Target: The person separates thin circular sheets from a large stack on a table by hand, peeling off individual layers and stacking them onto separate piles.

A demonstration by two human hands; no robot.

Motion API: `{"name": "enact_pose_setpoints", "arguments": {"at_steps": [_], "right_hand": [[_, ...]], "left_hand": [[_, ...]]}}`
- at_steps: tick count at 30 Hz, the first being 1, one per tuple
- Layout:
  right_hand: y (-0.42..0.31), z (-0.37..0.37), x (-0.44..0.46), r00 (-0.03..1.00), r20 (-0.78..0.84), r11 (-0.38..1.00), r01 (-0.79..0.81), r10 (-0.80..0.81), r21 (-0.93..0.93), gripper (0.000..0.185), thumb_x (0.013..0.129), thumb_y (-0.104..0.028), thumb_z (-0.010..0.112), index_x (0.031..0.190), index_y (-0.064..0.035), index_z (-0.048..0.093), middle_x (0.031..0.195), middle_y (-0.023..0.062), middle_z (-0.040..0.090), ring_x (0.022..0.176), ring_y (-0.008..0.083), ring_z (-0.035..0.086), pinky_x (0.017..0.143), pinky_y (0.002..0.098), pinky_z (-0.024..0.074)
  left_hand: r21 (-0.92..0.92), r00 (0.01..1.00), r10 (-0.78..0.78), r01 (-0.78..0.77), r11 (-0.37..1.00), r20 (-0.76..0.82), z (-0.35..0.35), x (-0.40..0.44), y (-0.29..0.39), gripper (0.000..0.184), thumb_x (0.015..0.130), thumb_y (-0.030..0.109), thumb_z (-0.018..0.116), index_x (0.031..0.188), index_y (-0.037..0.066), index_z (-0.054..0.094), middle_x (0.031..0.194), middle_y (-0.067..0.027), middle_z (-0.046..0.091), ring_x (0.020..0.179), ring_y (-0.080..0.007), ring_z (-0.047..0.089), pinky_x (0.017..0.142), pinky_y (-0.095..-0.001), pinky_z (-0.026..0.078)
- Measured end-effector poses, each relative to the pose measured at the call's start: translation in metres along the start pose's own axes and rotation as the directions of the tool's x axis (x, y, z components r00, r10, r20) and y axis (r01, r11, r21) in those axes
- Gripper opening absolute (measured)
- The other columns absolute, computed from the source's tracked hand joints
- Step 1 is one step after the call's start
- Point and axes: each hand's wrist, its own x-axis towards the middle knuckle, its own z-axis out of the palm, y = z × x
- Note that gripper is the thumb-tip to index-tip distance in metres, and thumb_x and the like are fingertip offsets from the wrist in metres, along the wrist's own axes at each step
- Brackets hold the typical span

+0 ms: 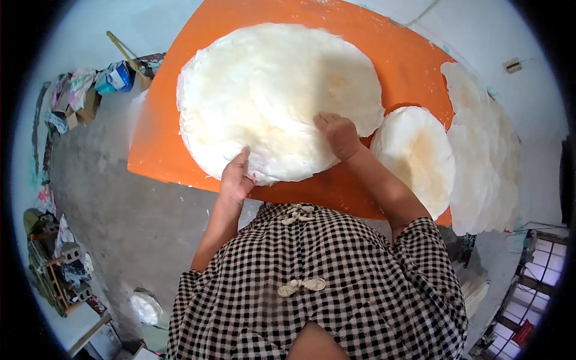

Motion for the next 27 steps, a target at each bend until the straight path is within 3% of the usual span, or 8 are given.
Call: {"name": "enact_pose_setpoints", "arguments": {"at_steps": [8, 14, 17, 19, 20, 22, 24, 27], "right_hand": [[-0.028, -0.011, -0.007, 0.997, 0.055, 0.983, -0.057, 0.048, 0.176, 0.039, 0.071, -0.013, 0.056, 0.107, -0.0007, 0.05, 0.102, 0.0126, 0.051, 0.098, 0.0229, 0.05, 0.067, 0.0354, 0.0466], [-0.029, -0.007, -0.002, 0.998, -0.055, 0.999, 0.02, -0.021, -0.027, 0.031, 0.073, -0.009, 0.051, 0.105, -0.0049, 0.052, 0.096, 0.0102, 0.053, 0.093, 0.0216, 0.052, 0.061, 0.0331, 0.0447], [-0.013, 0.007, 0.001, 0.989, 0.139, 0.991, -0.073, 0.058, 0.108, 0.03, 0.075, -0.009, 0.049, 0.105, -0.0085, 0.055, 0.091, 0.0083, 0.057, 0.088, 0.022, 0.055, 0.063, 0.0331, 0.0462], [0.007, -0.011, 0.032, 0.777, 0.567, 0.929, -0.367, 0.274, 0.054, 0.024, 0.078, -0.014, 0.048, 0.101, -0.0108, 0.058, 0.088, 0.0064, 0.061, 0.085, 0.0217, 0.057, 0.069, 0.0343, 0.0469], [0.064, 0.081, 0.005, 0.973, 0.178, 0.907, -0.205, 0.148, 0.367, 0.02, 0.08, -0.019, 0.048, 0.095, -0.0111, 0.06, 0.091, 0.0054, 0.062, 0.088, 0.0208, 0.057, 0.077, 0.0356, 0.0456], [0.068, -0.068, 0.087, 0.921, 0.224, 0.893, -0.372, 0.32, 0.252, 0.014, 0.079, -0.016, 0.049, 0.086, -0.0087, 0.06, 0.083, 0.0089, 0.062, 0.076, 0.0283, 0.057, 0.067, 0.0393, 0.0451], [0.076, -0.118, 0.131, 0.919, 0.211, 0.904, -0.249, 0.334, -0.348, 0.016, 0.082, -0.015, 0.047, 0.09, -0.01, 0.06, 0.084, 0.0095, 0.061, 0.074, 0.0283, 0.058, 0.063, 0.0376, 0.0463], [0.052, -0.154, 0.147, 0.968, -0.241, 0.985, -0.108, 0.072, -0.138, 0.005, 0.076, -0.01, 0.048, 0.077, -0.0088, 0.053, 0.069, 0.0083, 0.059, 0.06, 0.028, 0.058, 0.05, 0.038, 0.0464]], "left_hand": [[0.027, 0.996, -0.005, 0.007, 1.0, -0.089, -0.004, -0.009, 0.006, 0.039, 0.089, 0.029, 0.048, 0.124, 0.012, 0.045, 0.123, 0.0062, 0.047, 0.103, -0.009, 0.045, 0.075, -0.0268, 0.032], [0.177, 0.981, 0.049, -0.015, 0.984, -0.186, 0.004, -0.017, 0.016, 0.04, 0.087, 0.028, 0.051, 0.123, 0.011, 0.045, 0.119, 0.0042, 0.049, 0.099, -0.01, 0.047, 0.073, -0.0312, 0.035], [0.199, 0.97, 0.05, -0.001, 0.98, -0.239, 0.012, -0.021, 0.018, 0.039, 0.086, 0.027, 0.053, 0.12, 0.01, 0.047, 0.109, 0.002, 0.053, 0.092, -0.0119, 0.049, 0.069, -0.0332, 0.037], [0.162, 0.957, 0.066, -0.021, 0.987, -0.283, 0.013, -0.022, 0.02, 0.035, 0.085, 0.026, 0.054, 0.116, 0.009, 0.05, 0.102, 0.0012, 0.055, 0.088, -0.0125, 0.049, 0.067, -0.0336, 0.037], [0.117, 0.954, 0.076, -0.044, 0.992, -0.291, 0.008, -0.018, 0.018, 0.032, 0.085, 0.025, 0.055, 0.112, 0.008, 0.051, 0.098, 0.001, 0.055, 0.086, -0.0124, 0.049, 0.066, -0.0335, 0.037], [0.087, 0.943, 0.089, -0.064, 0.994, -0.322, 0.005, -0.015, 0.015, 0.027, 0.085, 0.024, 0.055, 0.105, 0.007, 0.054, 0.092, 0.001, 0.054, 0.081, -0.0122, 0.049, 0.063, -0.0327, 0.037], [0.108, 0.925, 0.095, -0.058, 0.992, -0.367, 0.007, -0.013, 0.011, 0.021, 0.085, 0.023, 0.055, 0.098, 0.006, 0.055, 0.085, 0.0014, 0.053, 0.075, -0.0119, 0.049, 0.06, -0.0316, 0.037], [0.08, 0.945, 0.157, -0.139, 0.987, -0.288, -0.005, -0.001, -0.002, 0.017, 0.086, 0.021, 0.054, 0.091, 0.005, 0.055, 0.075, 0.0021, 0.051, 0.065, -0.0115, 0.047, 0.056, -0.0279, 0.036]]}}
